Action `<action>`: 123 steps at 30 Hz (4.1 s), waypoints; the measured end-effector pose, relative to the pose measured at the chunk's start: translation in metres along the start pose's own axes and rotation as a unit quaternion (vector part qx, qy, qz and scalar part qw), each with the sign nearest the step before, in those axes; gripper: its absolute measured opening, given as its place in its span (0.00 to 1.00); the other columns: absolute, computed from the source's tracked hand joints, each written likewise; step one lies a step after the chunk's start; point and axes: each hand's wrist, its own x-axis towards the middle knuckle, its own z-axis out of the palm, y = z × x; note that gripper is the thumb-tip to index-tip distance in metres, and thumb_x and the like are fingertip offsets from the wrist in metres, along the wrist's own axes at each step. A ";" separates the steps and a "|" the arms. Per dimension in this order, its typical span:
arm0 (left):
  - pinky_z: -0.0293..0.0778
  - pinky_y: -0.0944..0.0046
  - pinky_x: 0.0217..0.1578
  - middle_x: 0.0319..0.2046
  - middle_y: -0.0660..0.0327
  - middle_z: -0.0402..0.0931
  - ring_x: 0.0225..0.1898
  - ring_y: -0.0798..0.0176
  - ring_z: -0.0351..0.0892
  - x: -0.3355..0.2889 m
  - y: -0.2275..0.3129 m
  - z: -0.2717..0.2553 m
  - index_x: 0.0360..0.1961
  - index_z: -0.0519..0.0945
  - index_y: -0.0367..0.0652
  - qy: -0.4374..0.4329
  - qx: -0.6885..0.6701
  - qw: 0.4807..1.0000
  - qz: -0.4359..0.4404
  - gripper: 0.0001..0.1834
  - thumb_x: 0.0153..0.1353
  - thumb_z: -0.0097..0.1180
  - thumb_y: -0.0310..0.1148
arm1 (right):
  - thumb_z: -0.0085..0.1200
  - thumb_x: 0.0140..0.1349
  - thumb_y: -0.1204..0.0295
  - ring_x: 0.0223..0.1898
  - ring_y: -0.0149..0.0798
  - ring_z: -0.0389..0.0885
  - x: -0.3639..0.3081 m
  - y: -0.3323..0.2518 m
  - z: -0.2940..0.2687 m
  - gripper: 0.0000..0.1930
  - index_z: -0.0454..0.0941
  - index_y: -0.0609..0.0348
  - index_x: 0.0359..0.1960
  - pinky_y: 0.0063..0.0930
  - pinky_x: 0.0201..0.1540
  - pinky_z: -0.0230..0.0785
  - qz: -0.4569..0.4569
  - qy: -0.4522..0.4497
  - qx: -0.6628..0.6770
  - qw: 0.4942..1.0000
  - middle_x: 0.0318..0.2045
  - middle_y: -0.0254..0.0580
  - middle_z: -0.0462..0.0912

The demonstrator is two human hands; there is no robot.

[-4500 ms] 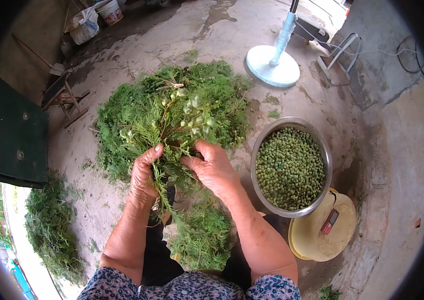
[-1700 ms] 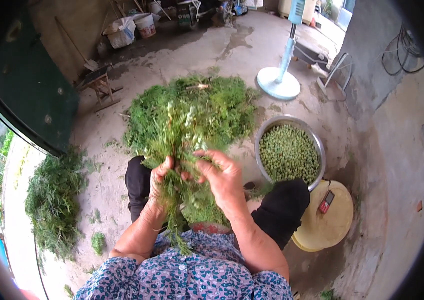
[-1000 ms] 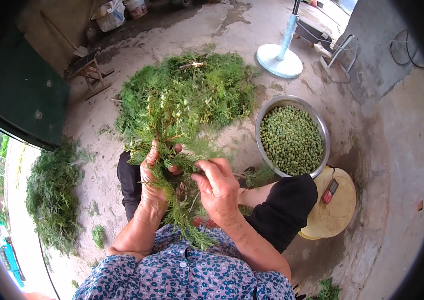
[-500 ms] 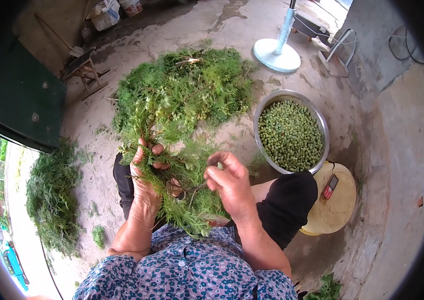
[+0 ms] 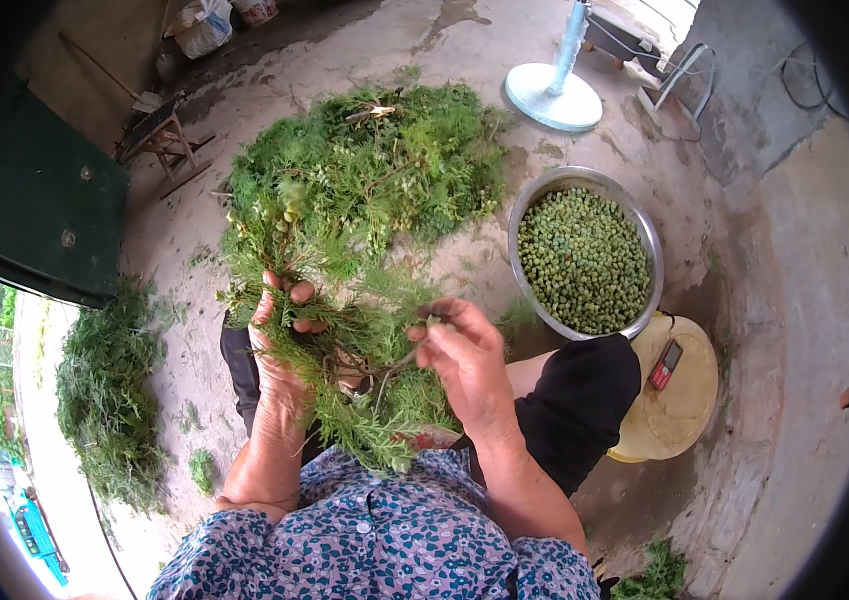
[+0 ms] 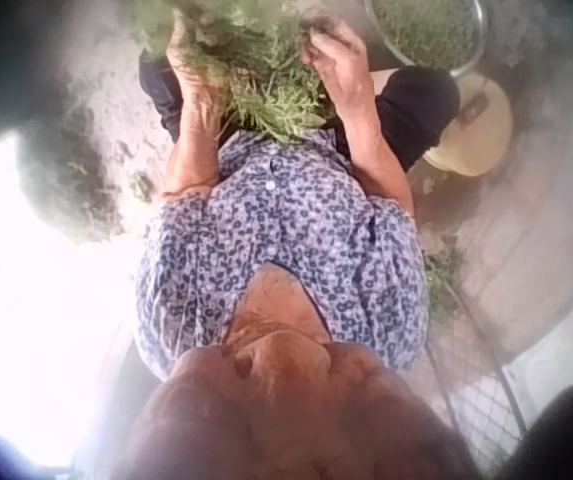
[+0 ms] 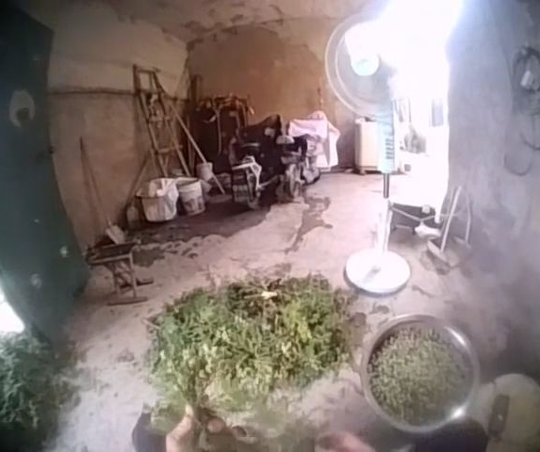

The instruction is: The person picks small green berries from cedar branches by hand and drops them into a large metal bowl. They repeatedly pull berries from the foliage, occasionally setting aside stripped branches and reaching for new ones from a pile on the floor.

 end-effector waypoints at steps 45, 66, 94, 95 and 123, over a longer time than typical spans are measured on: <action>0.62 0.75 0.18 0.15 0.67 0.69 0.16 0.73 0.66 0.029 -0.032 0.019 0.31 0.78 0.41 0.117 0.402 0.908 -0.015 0.23 0.57 0.50 0.53 | 0.60 0.40 0.85 0.29 0.36 0.75 -0.017 0.023 0.025 0.20 0.78 0.59 0.39 0.23 0.29 0.70 -0.383 -0.192 -0.547 0.719 0.31 0.41 0.72; 0.72 0.66 0.39 0.34 0.61 0.76 0.35 0.64 0.74 0.002 -0.051 0.004 0.40 0.74 0.37 0.010 0.249 0.965 -0.077 0.18 0.46 0.63 0.23 | 0.58 0.50 0.77 0.16 0.21 0.68 -0.005 0.023 0.021 0.05 0.75 0.66 0.24 0.17 0.17 0.59 -0.246 0.061 -0.394 0.883 0.16 0.33 0.74; 0.70 0.69 0.29 0.25 0.61 0.76 0.27 0.69 0.73 -0.008 -0.045 0.017 0.31 0.78 0.35 0.050 0.324 0.937 -0.119 0.11 0.45 0.63 0.28 | 0.57 0.50 0.81 0.19 0.25 0.73 0.005 -0.002 0.010 0.05 0.74 0.66 0.29 0.17 0.19 0.63 -0.279 0.059 -0.379 0.881 0.21 0.37 0.77; 0.70 0.69 0.29 0.25 0.61 0.76 0.26 0.68 0.73 -0.006 -0.044 0.014 0.30 0.78 0.35 0.058 0.347 0.927 -0.126 0.12 0.46 0.63 0.31 | 0.55 0.51 0.81 0.19 0.24 0.73 0.002 -0.007 0.007 0.04 0.74 0.65 0.29 0.16 0.18 0.62 -0.195 0.031 -0.238 0.951 0.21 0.35 0.76; 0.72 0.66 0.37 0.35 0.59 0.76 0.34 0.64 0.75 -0.007 -0.043 0.008 0.41 0.73 0.35 0.003 0.356 0.929 -0.106 0.19 0.44 0.59 0.19 | 0.59 0.48 0.78 0.26 0.37 0.74 0.006 -0.024 -0.010 0.10 0.76 0.63 0.34 0.25 0.29 0.66 -0.275 -0.122 -0.493 0.817 0.25 0.43 0.75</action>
